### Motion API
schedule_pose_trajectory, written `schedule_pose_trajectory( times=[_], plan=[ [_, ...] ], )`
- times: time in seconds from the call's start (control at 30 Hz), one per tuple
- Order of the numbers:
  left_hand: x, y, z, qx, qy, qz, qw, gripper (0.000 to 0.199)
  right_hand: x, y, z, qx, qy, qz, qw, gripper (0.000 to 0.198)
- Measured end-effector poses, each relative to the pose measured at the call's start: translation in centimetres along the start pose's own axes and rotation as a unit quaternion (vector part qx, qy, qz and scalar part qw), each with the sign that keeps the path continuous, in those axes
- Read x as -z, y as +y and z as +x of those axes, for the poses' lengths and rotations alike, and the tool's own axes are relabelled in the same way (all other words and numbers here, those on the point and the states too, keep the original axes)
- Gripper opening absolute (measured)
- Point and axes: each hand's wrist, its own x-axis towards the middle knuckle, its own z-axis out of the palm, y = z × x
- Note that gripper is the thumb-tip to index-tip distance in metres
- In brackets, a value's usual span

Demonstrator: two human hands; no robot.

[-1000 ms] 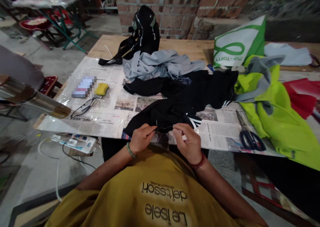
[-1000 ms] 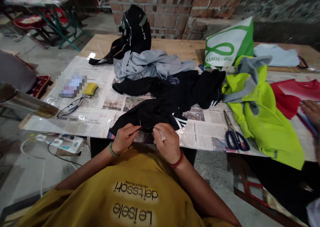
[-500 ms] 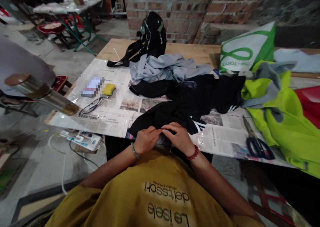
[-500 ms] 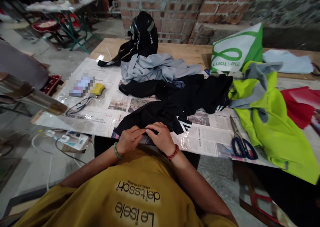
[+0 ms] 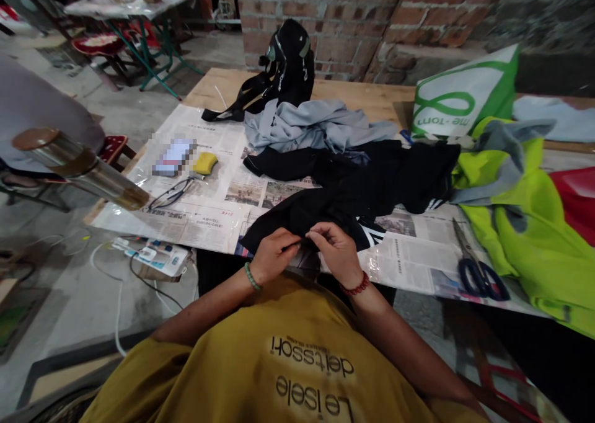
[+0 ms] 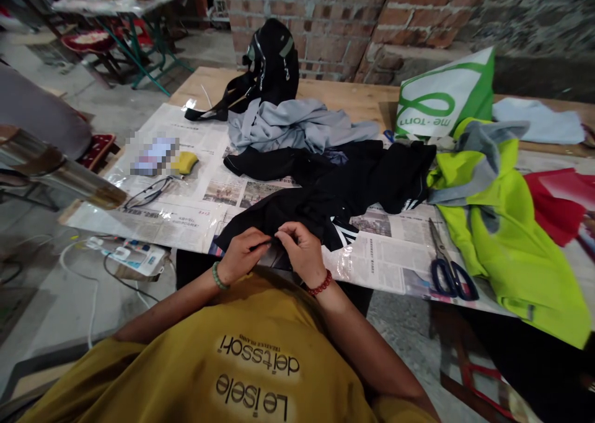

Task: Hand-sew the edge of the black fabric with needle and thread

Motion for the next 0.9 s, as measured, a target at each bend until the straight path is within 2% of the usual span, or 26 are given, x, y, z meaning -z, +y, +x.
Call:
schedule_pose_trajectory(
  times=[0.17, 0.33, 0.47, 0.7, 0.9],
  plan=[
    [-0.14, 0.13, -0.14, 0.011, -0.006, -0.027, 1.000, 0.021, -0.73, 0.12, 0.17, -0.056, -0.020, 0.081, 0.995, 0.013],
    [-0.40, 0.04, -0.23, 0.014, -0.009, -0.033, 0.999, 0.021, -0.30, 0.13, 0.14, -0.134, -0.024, 0.169, 0.976, 0.028],
    [-0.49, 0.01, -0.19, 0.020, -0.007, -0.039, 0.999, 0.023, -0.08, 0.45, 0.08, -0.167, -0.045, 0.198, 0.965, 0.015],
    [-0.45, 0.55, -0.22, 0.020, -0.026, -0.036, 0.999, 0.013, -0.35, 0.43, 0.13, -0.169, 0.012, 0.249, 0.954, 0.015],
    [-0.32, 0.20, -0.34, -0.038, -0.067, -0.008, 0.997, 0.020, -0.09, 0.51, 0.03, -0.152, 0.018, 0.218, 0.964, 0.017]
  ],
)
